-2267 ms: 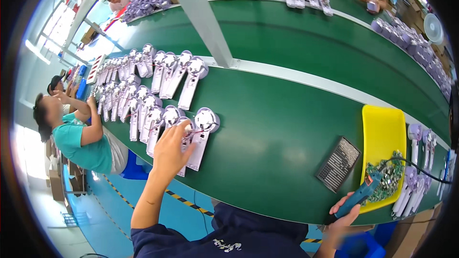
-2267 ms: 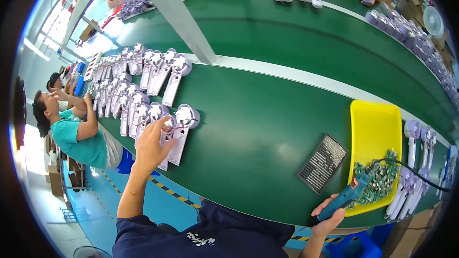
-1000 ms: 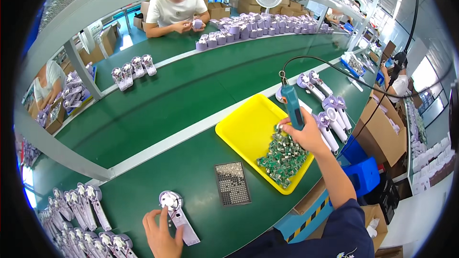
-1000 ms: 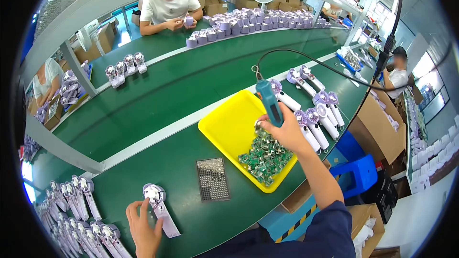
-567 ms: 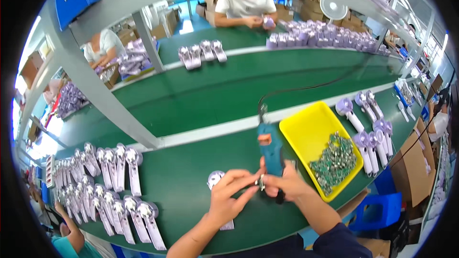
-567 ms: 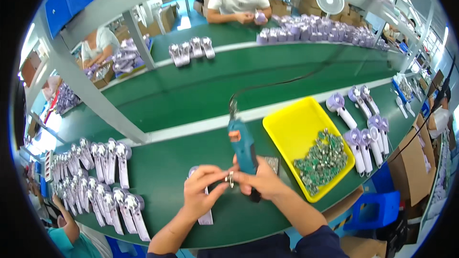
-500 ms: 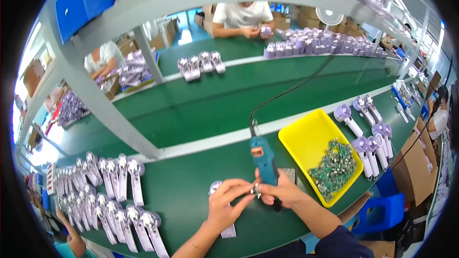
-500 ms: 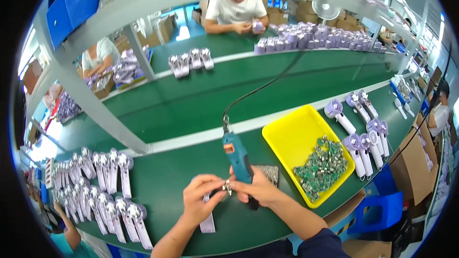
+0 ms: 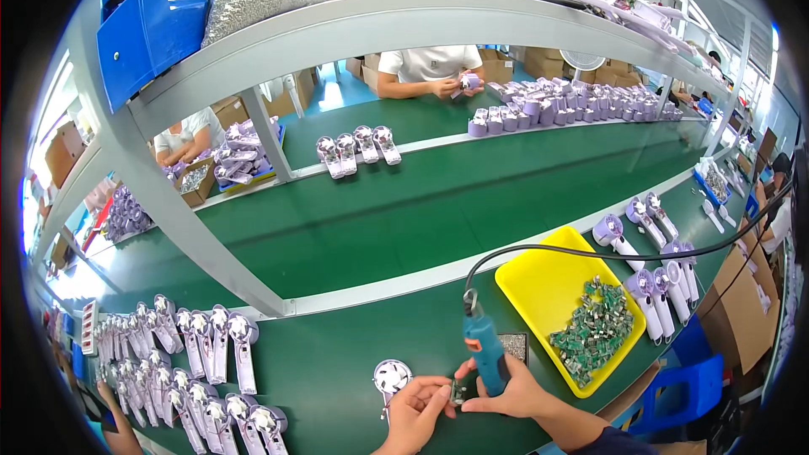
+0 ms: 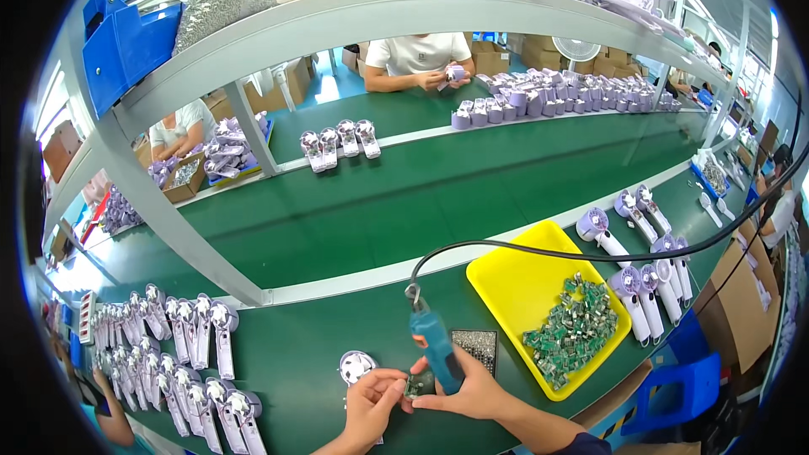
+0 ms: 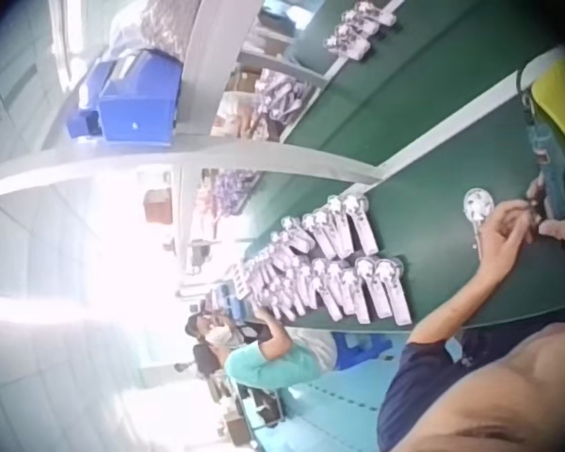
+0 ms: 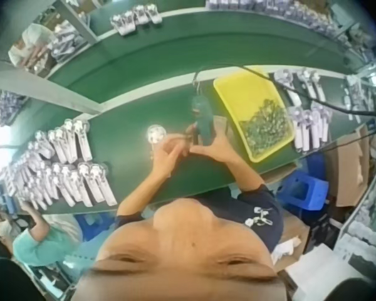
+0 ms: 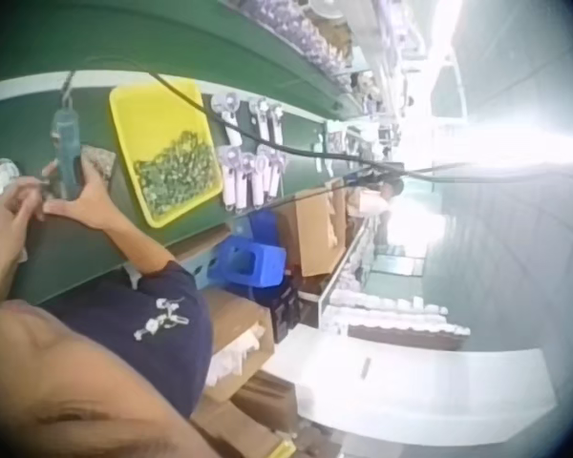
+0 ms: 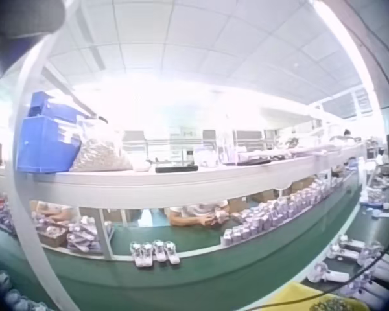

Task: Assemble handheld portable fans by installing circuit boards and using an electric screwdriver.

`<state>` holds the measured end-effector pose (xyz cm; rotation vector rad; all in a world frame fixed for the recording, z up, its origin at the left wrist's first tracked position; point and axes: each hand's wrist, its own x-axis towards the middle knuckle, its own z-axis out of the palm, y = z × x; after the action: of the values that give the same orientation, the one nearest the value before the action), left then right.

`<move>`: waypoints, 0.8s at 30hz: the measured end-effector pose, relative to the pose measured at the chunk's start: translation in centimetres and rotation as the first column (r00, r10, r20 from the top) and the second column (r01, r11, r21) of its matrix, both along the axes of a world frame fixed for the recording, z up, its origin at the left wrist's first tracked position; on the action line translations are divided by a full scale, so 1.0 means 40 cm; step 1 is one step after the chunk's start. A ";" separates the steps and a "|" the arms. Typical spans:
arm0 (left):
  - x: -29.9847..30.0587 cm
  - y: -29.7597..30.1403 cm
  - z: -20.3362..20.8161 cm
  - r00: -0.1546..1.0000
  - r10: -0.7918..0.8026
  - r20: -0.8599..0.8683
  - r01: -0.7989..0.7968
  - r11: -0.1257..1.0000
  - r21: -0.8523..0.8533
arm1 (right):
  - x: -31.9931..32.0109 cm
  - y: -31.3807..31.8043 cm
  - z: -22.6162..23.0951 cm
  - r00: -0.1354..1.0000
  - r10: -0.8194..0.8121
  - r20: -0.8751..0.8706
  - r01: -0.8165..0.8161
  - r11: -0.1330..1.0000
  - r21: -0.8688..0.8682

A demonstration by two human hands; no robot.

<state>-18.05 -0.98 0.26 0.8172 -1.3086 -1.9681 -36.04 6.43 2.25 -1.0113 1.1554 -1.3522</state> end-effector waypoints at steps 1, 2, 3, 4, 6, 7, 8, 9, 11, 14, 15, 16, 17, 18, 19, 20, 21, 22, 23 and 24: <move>-0.001 0.000 -0.009 0.999 0.026 -0.019 -0.025 0.999 0.040 | 0.007 -0.001 0.008 0.997 -0.006 -0.077 0.008 1.000 0.023; -0.001 0.005 -0.020 0.999 0.030 0.027 -0.031 0.999 0.037 | 0.020 -0.002 0.004 0.972 -0.107 -0.209 0.107 0.994 -0.014; 0.000 0.009 -0.007 0.996 0.003 0.084 -0.001 1.000 -0.029 | 0.025 -0.001 0.000 0.971 -0.109 -0.211 0.107 0.994 -0.020; -0.003 0.021 0.011 0.990 -0.016 0.142 0.029 0.995 -0.093 | 0.023 -0.003 -0.006 0.982 -0.099 -0.163 0.106 0.994 0.037; -0.011 0.027 0.017 0.993 0.033 0.110 -0.023 0.996 -0.089 | 0.022 -0.001 -0.005 0.997 -0.075 -0.001 0.073 0.976 0.203; -0.005 0.030 0.003 0.998 0.001 0.065 0.004 0.997 -0.074 | 0.021 -0.002 -0.010 0.997 -0.075 -0.004 0.075 0.977 0.199; -0.004 0.029 -0.005 0.999 -0.031 0.020 0.032 0.998 -0.059 | 0.022 -0.004 -0.020 0.989 -0.100 0.113 0.077 0.977 0.198; -0.005 0.031 0.008 0.999 -0.040 -0.029 0.038 0.998 -0.052 | 0.023 -0.004 -0.033 0.965 -0.125 0.229 0.079 0.976 0.201; -0.009 0.036 0.031 0.997 -0.057 -0.053 0.054 0.997 -0.060 | 0.027 -0.004 -0.046 0.939 -0.153 0.307 0.088 0.973 0.215; -0.008 0.035 0.011 0.997 0.033 0.071 0.002 0.893 -0.450 | 0.047 -0.004 -0.029 0.930 -0.232 0.285 0.138 0.939 0.315; -0.005 0.033 0.016 0.990 0.083 0.118 0.003 0.805 -0.593 | 0.064 0.000 -0.030 0.924 -0.262 0.278 0.156 0.923 0.352; -0.002 0.029 0.023 0.989 0.086 0.124 0.022 0.732 -0.681 | 0.075 0.005 -0.031 0.917 -0.292 0.270 0.174 0.905 0.388; -0.001 0.032 0.027 0.988 0.085 0.126 0.023 0.733 -0.680 | 0.077 0.008 -0.033 0.931 -0.285 0.230 0.177 0.900 0.397; 0.000 0.034 0.031 0.987 0.101 0.123 0.018 0.696 -0.718 | 0.077 0.008 -0.029 0.931 -0.282 0.231 0.175 0.902 0.396; -0.001 0.033 0.033 0.986 0.115 0.118 0.014 0.658 -0.753 | 0.079 0.010 -0.023 0.933 -0.291 0.210 0.198 0.906 0.374; 0.002 0.030 0.030 0.984 0.106 0.143 0.034 0.675 -0.737 | 0.079 0.010 -0.020 0.934 -0.301 0.190 0.222 0.910 0.351; 0.003 0.024 0.026 0.983 0.082 0.165 0.061 0.698 -0.713 | 0.075 0.009 -0.027 0.934 -0.304 0.190 0.224 0.909 0.350; 0.005 0.016 0.024 0.981 0.057 0.186 0.089 0.721 -0.687 | 0.067 0.007 -0.041 0.914 -0.259 0.311 0.158 0.936 0.315; 0.010 0.015 0.027 0.975 0.081 0.209 0.083 0.736 -0.672 | 0.060 0.007 -0.049 0.880 -0.209 0.426 0.095 0.958 0.271; 0.011 0.014 0.023 0.987 0.068 0.146 0.023 0.839 -0.543 | 0.055 0.009 -0.051 0.852 -0.153 0.500 0.046 0.974 0.220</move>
<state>-17.61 -0.40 1.18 0.7035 -1.8261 -1.4056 -33.82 6.78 0.22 -0.4011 0.9149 -1.4397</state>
